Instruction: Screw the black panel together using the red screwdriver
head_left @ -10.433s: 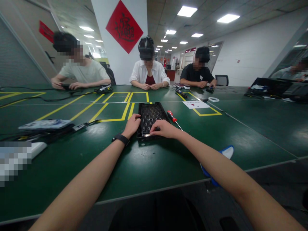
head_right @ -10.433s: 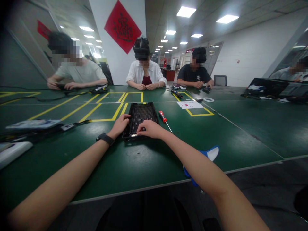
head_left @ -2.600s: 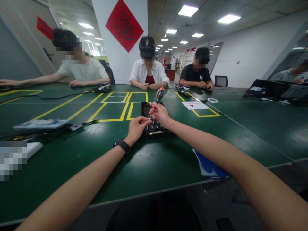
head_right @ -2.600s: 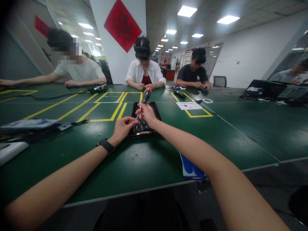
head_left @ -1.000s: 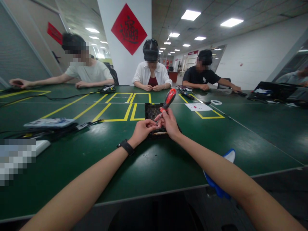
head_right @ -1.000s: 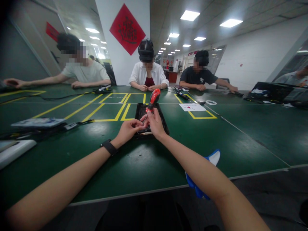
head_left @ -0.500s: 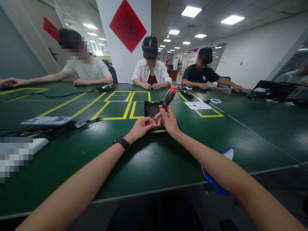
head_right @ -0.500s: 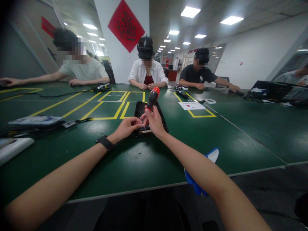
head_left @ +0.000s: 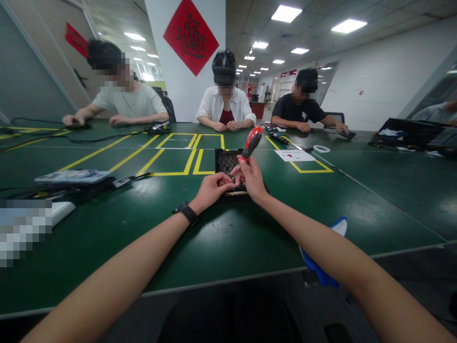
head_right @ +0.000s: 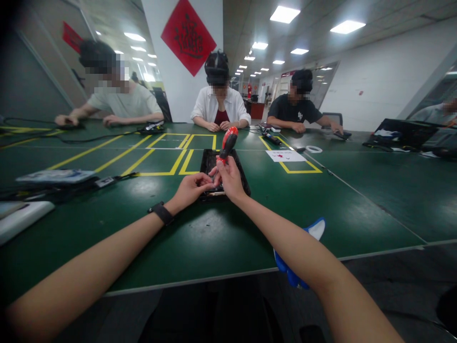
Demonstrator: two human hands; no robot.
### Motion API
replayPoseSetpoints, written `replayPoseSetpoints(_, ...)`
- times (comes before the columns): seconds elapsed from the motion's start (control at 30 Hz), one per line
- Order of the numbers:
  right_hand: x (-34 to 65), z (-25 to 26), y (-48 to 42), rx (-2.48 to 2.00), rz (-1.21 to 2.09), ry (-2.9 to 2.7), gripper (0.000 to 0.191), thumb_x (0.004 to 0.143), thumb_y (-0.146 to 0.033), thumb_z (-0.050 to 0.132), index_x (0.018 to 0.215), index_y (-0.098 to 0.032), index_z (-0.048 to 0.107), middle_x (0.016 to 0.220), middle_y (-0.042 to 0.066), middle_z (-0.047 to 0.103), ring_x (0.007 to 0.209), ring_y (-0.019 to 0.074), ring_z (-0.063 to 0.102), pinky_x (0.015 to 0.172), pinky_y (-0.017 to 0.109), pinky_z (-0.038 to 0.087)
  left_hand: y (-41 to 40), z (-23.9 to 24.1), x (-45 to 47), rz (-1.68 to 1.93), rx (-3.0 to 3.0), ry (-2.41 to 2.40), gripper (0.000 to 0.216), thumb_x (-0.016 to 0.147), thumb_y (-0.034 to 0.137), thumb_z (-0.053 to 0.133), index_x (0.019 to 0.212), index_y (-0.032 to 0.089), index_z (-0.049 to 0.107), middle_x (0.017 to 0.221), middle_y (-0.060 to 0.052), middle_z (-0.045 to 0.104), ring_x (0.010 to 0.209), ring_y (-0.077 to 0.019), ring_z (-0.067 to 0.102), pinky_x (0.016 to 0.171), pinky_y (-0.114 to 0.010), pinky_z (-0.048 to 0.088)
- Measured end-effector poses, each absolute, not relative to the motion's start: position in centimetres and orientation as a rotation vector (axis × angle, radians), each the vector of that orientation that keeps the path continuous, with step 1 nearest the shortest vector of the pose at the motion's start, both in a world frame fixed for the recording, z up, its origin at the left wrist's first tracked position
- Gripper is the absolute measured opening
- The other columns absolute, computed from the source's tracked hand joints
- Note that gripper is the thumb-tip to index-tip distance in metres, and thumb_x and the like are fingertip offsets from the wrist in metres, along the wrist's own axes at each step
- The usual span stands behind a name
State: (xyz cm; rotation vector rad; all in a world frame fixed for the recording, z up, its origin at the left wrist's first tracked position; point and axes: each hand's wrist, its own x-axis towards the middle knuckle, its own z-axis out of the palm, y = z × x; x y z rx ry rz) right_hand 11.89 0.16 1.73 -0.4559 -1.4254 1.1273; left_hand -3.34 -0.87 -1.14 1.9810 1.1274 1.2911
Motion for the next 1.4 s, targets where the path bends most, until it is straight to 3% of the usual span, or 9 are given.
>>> replayPoseSetpoints(0.23, 12.0, 1.0, 1.1, -0.449, 1.188, -1.49, 0.034, 0.09, -0.044, 0.039, 0.116, -0.022, 0.041, 0.07, -0.004, 0.061, 0.043, 0.0058, 0.056, 0.042, 0.016, 0.041, -0.7, -1.3, -3.6, 1.283, 2.115, 1.105, 0.025, 0.081, 0.036, 0.054, 0.084, 0.014, 0.066, 0.078, -0.003, 0.067, 0.068, -0.0132, 0.057, 0.066, -0.025, 0.043)
replayPoseSetpoints(0.5, 11.9, 0.9, 1.0, -0.402, 1.142, -1.526, 0.037, 0.088, -0.045, 0.043, 0.118, -0.023, 0.04, 0.072, -0.004, 0.062, 0.044, 0.0052, 0.055, 0.044, 0.016, 0.043, -0.9, -1.3, -3.1, 1.337, 2.032, 1.143, 0.024, 0.072, 0.037, 0.065, 0.075, 0.014, 0.06, 0.067, 0.0, 0.06, 0.059, -0.0101, 0.05, 0.057, -0.022, 0.039)
replayPoseSetpoints(0.8, 12.0, 1.0, 1.3, -0.412, 1.193, -1.526, 0.037, 0.09, -0.045, 0.038, 0.118, -0.022, 0.041, 0.069, -0.003, 0.062, 0.044, 0.0063, 0.056, 0.043, 0.017, 0.041, -0.9, -1.4, -3.6, 1.31, 2.137, 1.14, 0.025, 0.081, 0.037, 0.054, 0.084, 0.016, 0.067, 0.079, -0.003, 0.068, 0.072, -0.015, 0.059, 0.07, -0.026, 0.043)
replayPoseSetpoints(0.93, 12.0, 1.0, 1.2, -0.42, 1.164, -1.52, 0.034, 0.09, -0.045, 0.04, 0.116, -0.022, 0.041, 0.069, -0.004, 0.061, 0.043, 0.0056, 0.055, 0.043, 0.017, 0.041, -1.0, -1.2, -3.2, 1.328, 2.105, 1.138, 0.022, 0.077, 0.035, 0.06, 0.087, 0.016, 0.063, 0.077, -0.002, 0.065, 0.067, -0.0126, 0.056, 0.063, -0.024, 0.043)
replayPoseSetpoints(1.1, 11.9, 1.1, 1.0, -0.422, 1.129, -1.545, 0.034, 0.089, -0.045, 0.041, 0.115, -0.022, 0.041, 0.071, -0.004, 0.062, 0.045, 0.0051, 0.054, 0.045, 0.017, 0.042, -1.1, -1.0, -3.1, 1.347, 2.084, 1.207, 0.021, 0.074, 0.035, 0.063, 0.074, 0.015, 0.058, 0.065, 0.001, 0.058, 0.057, -0.0096, 0.048, 0.055, -0.022, 0.039)
replayPoseSetpoints(1.4, 12.0, 1.2, 1.3, -0.444, 1.201, -1.492, 0.034, 0.09, -0.042, 0.038, 0.117, -0.022, 0.04, 0.068, -0.004, 0.061, 0.045, 0.0069, 0.056, 0.045, 0.017, 0.042, -0.9, -1.1, -3.6, 1.283, 2.179, 1.147, 0.024, 0.084, 0.035, 0.051, 0.086, 0.016, 0.066, 0.078, -0.002, 0.067, 0.071, -0.0137, 0.057, 0.069, -0.026, 0.042)
